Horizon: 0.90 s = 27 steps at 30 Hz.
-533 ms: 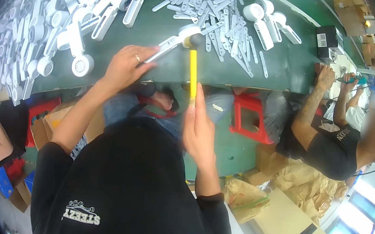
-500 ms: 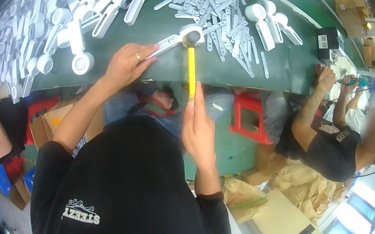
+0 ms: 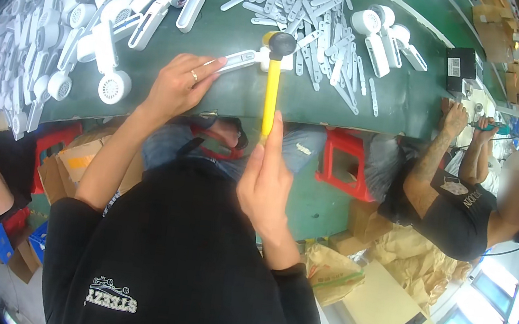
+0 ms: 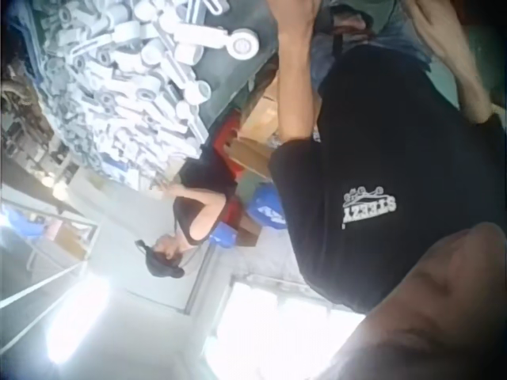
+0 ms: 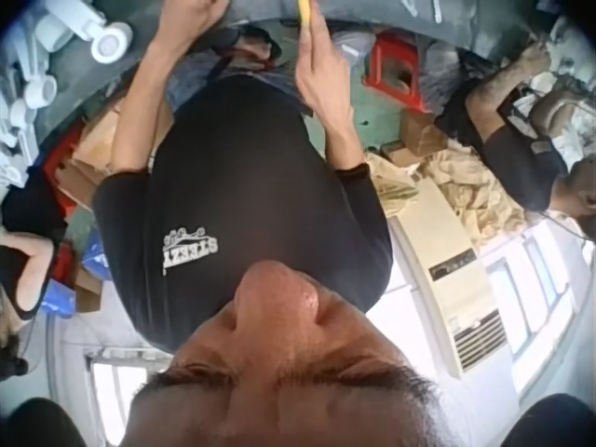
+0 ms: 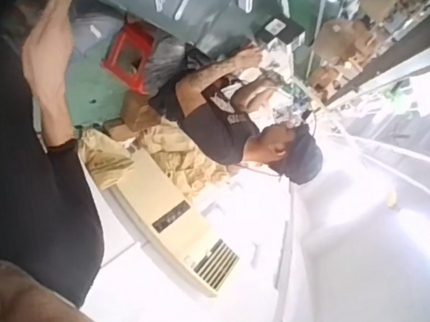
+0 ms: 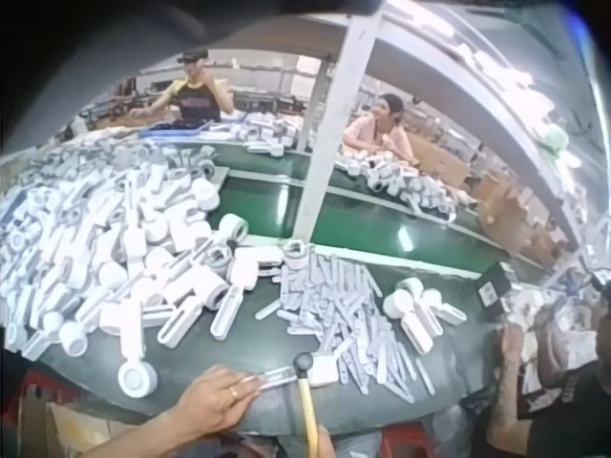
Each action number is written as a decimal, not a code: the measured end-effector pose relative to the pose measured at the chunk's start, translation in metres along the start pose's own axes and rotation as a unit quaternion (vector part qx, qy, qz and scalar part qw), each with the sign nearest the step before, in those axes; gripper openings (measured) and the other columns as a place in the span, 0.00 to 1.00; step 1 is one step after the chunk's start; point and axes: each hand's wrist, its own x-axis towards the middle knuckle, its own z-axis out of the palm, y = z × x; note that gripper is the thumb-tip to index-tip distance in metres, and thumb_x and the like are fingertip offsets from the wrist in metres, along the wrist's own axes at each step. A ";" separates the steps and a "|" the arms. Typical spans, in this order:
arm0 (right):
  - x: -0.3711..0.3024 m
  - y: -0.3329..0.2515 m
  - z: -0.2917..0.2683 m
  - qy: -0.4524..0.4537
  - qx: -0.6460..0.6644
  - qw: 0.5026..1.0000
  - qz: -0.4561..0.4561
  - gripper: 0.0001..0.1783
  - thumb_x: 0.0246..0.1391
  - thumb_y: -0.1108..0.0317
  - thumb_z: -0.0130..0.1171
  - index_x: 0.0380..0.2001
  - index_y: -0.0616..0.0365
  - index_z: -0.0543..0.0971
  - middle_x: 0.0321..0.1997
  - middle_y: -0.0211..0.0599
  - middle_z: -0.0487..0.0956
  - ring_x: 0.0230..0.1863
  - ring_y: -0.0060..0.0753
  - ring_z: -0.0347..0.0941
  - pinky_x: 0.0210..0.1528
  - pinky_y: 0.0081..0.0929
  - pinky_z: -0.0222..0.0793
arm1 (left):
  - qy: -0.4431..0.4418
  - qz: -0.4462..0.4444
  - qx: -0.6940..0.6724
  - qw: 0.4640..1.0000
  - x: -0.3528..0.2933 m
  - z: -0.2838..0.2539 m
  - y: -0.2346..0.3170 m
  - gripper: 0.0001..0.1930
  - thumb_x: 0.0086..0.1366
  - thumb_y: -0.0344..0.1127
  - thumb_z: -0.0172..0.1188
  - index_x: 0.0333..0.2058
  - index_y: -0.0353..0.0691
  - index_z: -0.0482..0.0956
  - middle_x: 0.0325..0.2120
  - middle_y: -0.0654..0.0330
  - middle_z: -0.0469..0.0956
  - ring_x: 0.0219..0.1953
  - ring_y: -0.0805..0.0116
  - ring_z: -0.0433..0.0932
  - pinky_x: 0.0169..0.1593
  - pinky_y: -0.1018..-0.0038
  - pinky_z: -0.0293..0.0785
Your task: Assembling white plastic handheld fan components using a small hammer and hands on a factory assembly line.
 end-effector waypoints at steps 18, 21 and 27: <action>0.001 -0.009 0.003 -0.064 -0.030 0.997 -0.012 0.30 0.74 0.70 0.49 0.76 0.62 0.62 0.54 0.67 0.82 0.49 0.69 0.82 0.45 0.53 0.80 | 0.015 -0.143 -0.073 0.987 -0.007 0.001 0.007 0.37 0.65 0.31 0.72 0.71 0.41 0.70 0.46 0.58 0.88 0.48 0.51 0.82 0.55 0.60 0.78; 0.003 -0.008 -0.002 -0.070 -0.058 0.995 -0.040 0.30 0.74 0.69 0.49 0.75 0.61 0.62 0.50 0.68 0.82 0.45 0.72 0.81 0.45 0.56 0.79 | 0.006 -0.189 -0.100 0.977 -0.009 0.005 0.001 0.46 0.65 0.33 0.73 0.76 0.39 0.57 0.47 0.58 0.88 0.53 0.49 0.81 0.58 0.58 0.76; 0.009 0.013 0.002 -0.083 -0.084 0.992 -0.036 0.32 0.73 0.67 0.51 0.77 0.55 0.62 0.54 0.65 0.82 0.47 0.67 0.83 0.45 0.51 0.80 | -0.004 -0.201 -0.122 0.972 -0.002 0.010 0.005 0.46 0.65 0.34 0.72 0.77 0.40 0.56 0.47 0.57 0.88 0.54 0.47 0.81 0.61 0.58 0.75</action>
